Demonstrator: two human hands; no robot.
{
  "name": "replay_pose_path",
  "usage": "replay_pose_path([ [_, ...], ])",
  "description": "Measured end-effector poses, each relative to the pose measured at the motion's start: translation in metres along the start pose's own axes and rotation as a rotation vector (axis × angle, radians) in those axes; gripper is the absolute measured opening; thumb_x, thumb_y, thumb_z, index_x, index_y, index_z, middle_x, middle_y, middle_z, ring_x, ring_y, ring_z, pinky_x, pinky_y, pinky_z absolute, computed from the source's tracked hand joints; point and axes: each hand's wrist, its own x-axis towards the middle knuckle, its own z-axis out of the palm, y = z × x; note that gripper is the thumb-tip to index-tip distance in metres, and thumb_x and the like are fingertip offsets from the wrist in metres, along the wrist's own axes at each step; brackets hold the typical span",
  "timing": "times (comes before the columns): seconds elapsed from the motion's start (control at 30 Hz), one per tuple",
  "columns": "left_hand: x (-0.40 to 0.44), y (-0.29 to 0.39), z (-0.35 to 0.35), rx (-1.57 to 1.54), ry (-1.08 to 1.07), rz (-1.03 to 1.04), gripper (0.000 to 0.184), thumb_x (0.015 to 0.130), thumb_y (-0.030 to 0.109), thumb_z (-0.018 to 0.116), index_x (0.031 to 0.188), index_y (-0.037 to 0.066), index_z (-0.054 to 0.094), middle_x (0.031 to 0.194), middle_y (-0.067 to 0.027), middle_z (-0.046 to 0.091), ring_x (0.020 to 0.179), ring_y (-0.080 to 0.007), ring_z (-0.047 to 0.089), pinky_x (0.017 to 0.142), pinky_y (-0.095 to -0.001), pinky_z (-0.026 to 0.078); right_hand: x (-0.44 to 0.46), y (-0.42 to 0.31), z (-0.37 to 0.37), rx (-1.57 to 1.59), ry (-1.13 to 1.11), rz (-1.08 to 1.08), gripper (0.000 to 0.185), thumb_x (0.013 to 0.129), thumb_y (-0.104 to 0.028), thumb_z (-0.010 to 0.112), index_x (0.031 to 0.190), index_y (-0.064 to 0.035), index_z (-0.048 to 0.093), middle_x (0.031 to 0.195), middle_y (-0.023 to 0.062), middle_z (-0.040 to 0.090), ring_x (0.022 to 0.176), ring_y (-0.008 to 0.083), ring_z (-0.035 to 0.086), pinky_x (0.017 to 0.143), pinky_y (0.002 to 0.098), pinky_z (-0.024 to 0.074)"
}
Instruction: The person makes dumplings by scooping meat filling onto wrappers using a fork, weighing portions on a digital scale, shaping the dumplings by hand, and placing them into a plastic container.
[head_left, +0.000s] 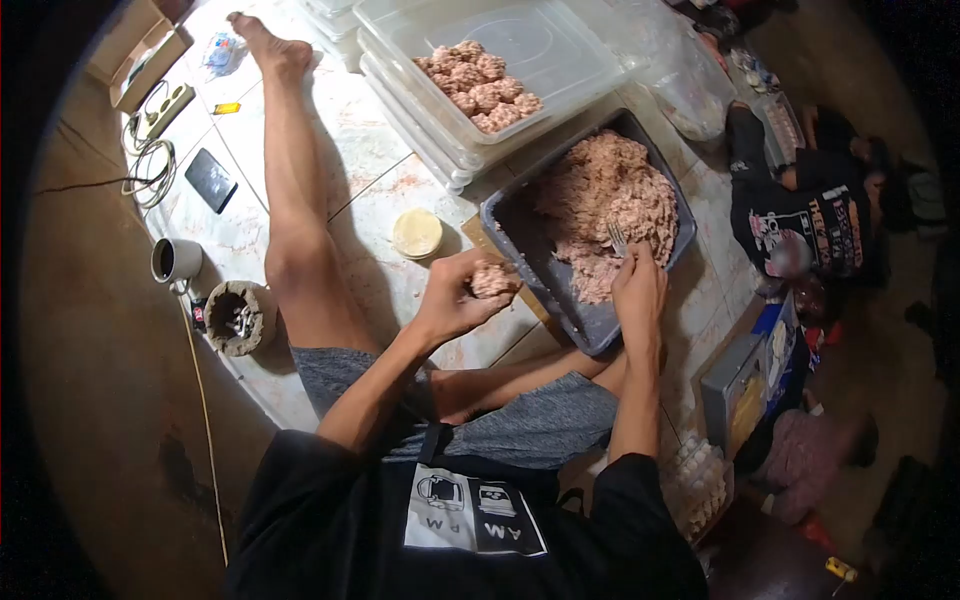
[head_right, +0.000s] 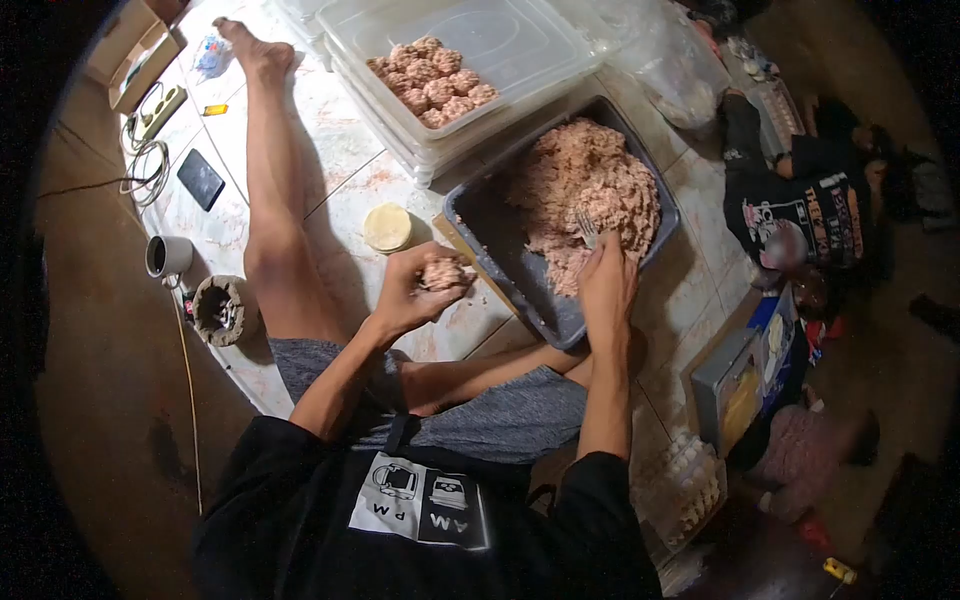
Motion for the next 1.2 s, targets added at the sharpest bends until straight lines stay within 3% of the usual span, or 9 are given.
replay_pose_path([
  [0.1,0.006,0.027,-0.024,-0.150,0.027,-0.245,0.034,0.085,0.012,0.092,0.099,0.002,0.062,0.071,-0.0003,0.064,0.069,-0.0054,0.063,0.059,-0.0248,0.050,0.006,0.021,-0.005,-0.017,-0.086,0.106,0.013,0.102,-0.010,0.062,0.110,0.0000,0.064,0.090,0.0259,0.072,0.088,0.0493,0.069,0.076,0.0558,0.0510],
  [0.2,0.016,0.027,-0.023,-0.211,-0.004,-0.286,0.028,0.086,0.010,0.089,0.089,0.002,0.062,0.062,0.0069,0.049,0.060,-0.0046,0.046,0.056,-0.0267,0.041,-0.023,-0.059,-0.071,0.057,-0.149,0.179,0.008,0.102,-0.010,0.061,0.104,-0.0022,0.061,0.088,0.0251,0.072,0.083,0.0498,0.069,0.071,0.0562,0.0513],
  [0.3,0.003,-0.006,0.002,-0.013,-0.131,-0.078,0.027,0.088,0.011,0.088,0.082,0.001,0.063,0.062,0.0018,0.054,0.061,-0.0049,0.049,0.056,-0.0278,0.042,-0.042,-0.133,-0.090,0.268,-0.346,0.069,0.007,0.102,-0.010,0.062,0.101,-0.0040,0.060,0.088,0.0242,0.072,0.081,0.0497,0.070,0.066,0.0550,0.0535],
  [0.57,0.003,0.012,-0.010,0.356,-0.178,0.099,0.020,0.076,0.012,0.079,0.093,0.007,0.070,0.079,-0.0159,0.069,0.073,-0.0400,0.069,0.065,-0.0446,0.056,-0.050,-0.130,-0.055,0.397,-0.408,0.011,0.010,0.102,-0.013,0.066,0.103,-0.0033,0.064,0.089,0.0238,0.074,0.085,0.0456,0.074,0.071,0.0521,0.0562],
  [0.73,0.009,0.023,-0.013,-0.078,-0.336,-0.284,0.032,0.089,0.010,0.088,0.113,0.000,0.069,0.083,0.0023,0.068,0.075,-0.0051,0.066,0.061,-0.0234,0.052,-0.026,-0.122,-0.090,0.219,-0.226,0.166,0.015,0.104,-0.020,0.067,0.104,-0.0047,0.068,0.087,0.0183,0.077,0.083,0.0363,0.077,0.071,0.0457,0.0574],
  [0.83,0.006,0.014,-0.007,-0.363,-0.161,-0.252,0.032,0.089,0.007,0.088,0.112,-0.001,0.068,0.079,0.0016,0.066,0.074,-0.0056,0.065,0.062,-0.0216,0.052,-0.024,-0.134,-0.096,0.334,-0.212,0.227,0.011,0.104,-0.016,0.065,0.103,-0.0050,0.065,0.085,0.0204,0.074,0.080,0.0402,0.075,0.069,0.0476,0.0563],
  [0.97,0.015,0.023,-0.012,-0.032,-0.223,0.025,0.021,0.087,0.012,0.089,0.096,0.001,0.074,0.071,-0.0014,0.065,0.063,-0.0093,0.057,0.060,-0.0293,0.050,-0.057,-0.133,-0.049,0.474,-0.324,-0.036,0.011,0.105,-0.015,0.065,0.106,-0.0043,0.064,0.082,0.0198,0.072,0.077,0.0376,0.076,0.065,0.0447,0.0554],
  [1.03,0.017,0.020,-0.020,0.221,-0.030,0.050,0.024,0.089,0.011,0.087,0.078,0.000,0.069,0.064,-0.0023,0.062,0.059,-0.0068,0.054,0.054,-0.0297,0.045,-0.041,-0.129,-0.069,0.489,-0.332,0.136,0.010,0.104,-0.013,0.064,0.107,-0.0035,0.063,0.086,0.0209,0.073,0.080,0.0412,0.075,0.068,0.0471,0.0557],
  [1.2,0.024,0.005,-0.046,0.052,0.077,-0.177,0.033,0.085,0.016,0.094,0.077,-0.001,0.067,0.066,0.0013,0.061,0.065,-0.0049,0.054,0.059,-0.0259,0.046,-0.029,-0.070,-0.038,0.181,-0.261,0.151,0.011,0.102,-0.011,0.062,0.103,-0.0002,0.064,0.088,0.0254,0.072,0.086,0.0482,0.070,0.078,0.0553,0.0530],
])
